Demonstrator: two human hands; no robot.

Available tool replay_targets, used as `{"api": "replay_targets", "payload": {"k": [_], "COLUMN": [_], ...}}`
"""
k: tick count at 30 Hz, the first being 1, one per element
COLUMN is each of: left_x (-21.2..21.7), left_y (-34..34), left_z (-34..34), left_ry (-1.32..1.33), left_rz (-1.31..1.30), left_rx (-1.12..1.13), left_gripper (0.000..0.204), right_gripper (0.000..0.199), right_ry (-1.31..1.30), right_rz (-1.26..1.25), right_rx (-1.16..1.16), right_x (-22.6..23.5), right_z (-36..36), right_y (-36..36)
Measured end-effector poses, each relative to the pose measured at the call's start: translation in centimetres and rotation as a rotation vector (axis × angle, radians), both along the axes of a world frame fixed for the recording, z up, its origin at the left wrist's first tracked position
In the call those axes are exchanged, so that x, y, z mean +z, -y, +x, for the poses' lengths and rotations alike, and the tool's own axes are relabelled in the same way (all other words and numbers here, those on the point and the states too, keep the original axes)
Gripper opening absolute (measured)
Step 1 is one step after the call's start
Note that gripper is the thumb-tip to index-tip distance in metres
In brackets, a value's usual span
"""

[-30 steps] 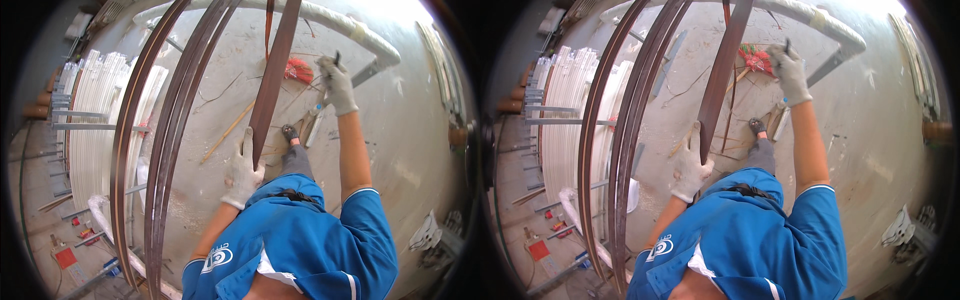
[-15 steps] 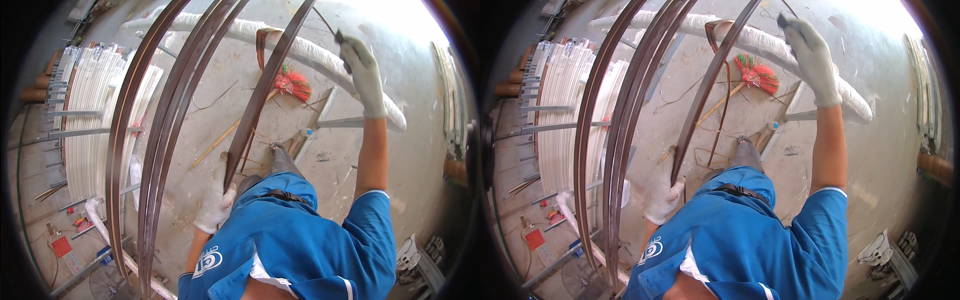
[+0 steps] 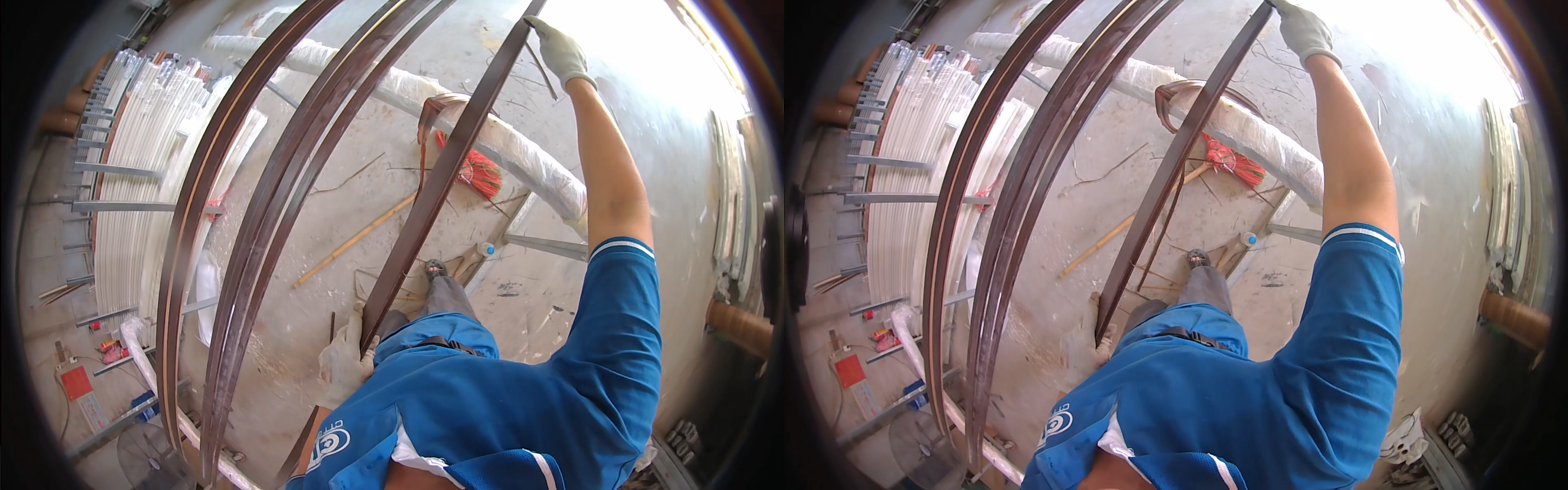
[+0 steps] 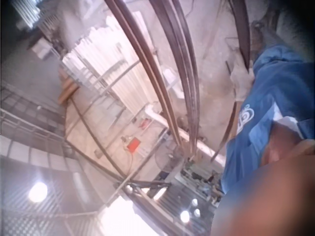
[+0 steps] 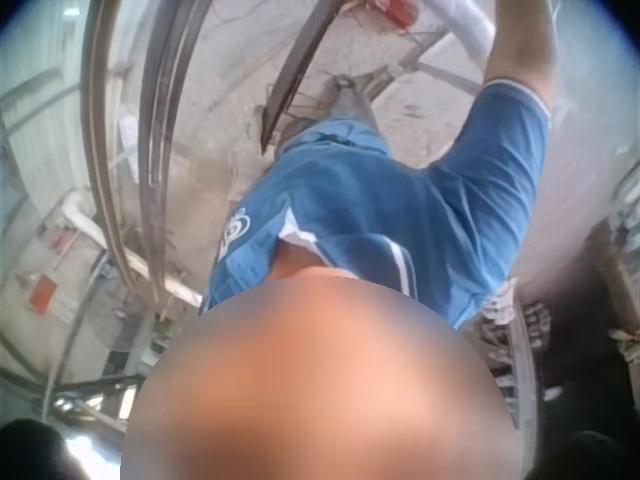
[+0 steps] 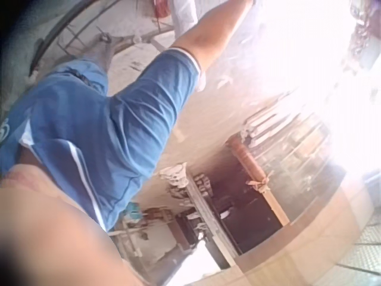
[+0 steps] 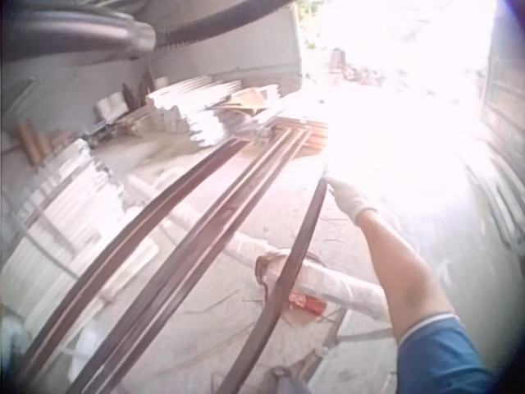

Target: The person scrapes the surface of long metal bars using a small handheld tool. They hold the bars with one hand and scrape along the length with the other, occasionally repositioning the bars to access different sections.

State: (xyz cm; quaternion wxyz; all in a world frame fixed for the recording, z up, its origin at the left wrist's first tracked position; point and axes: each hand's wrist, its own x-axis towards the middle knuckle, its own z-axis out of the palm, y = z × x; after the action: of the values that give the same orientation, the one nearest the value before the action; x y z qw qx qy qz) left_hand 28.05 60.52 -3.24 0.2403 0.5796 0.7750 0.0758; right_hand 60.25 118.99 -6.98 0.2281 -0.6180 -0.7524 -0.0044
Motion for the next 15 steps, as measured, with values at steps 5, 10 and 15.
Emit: {"api": "replay_targets", "payload": {"k": [5,10,15], "left_x": [0.7,1.2,0.7], "left_y": [-0.3,-0.8,-0.6], "left_z": [0.4,-0.7,-1.3], "left_ry": [-0.049,-0.052,-0.006], "left_rz": [-0.039,-0.197,-0.028], "left_rx": [0.010,0.014,-0.052], "left_gripper": [0.075,0.075,0.069], "right_gripper": [0.037,0.033,0.033], "right_ry": [-0.054,-0.204,-0.372], "right_rz": [-0.005,-0.064,0.005], "right_rx": [0.068,0.197,0.412], "right_x": [-1.7,-4.0,-2.8], "right_z": [0.4,-0.9,-4.6], "right_y": [-1.9,0.4,8.2]}}
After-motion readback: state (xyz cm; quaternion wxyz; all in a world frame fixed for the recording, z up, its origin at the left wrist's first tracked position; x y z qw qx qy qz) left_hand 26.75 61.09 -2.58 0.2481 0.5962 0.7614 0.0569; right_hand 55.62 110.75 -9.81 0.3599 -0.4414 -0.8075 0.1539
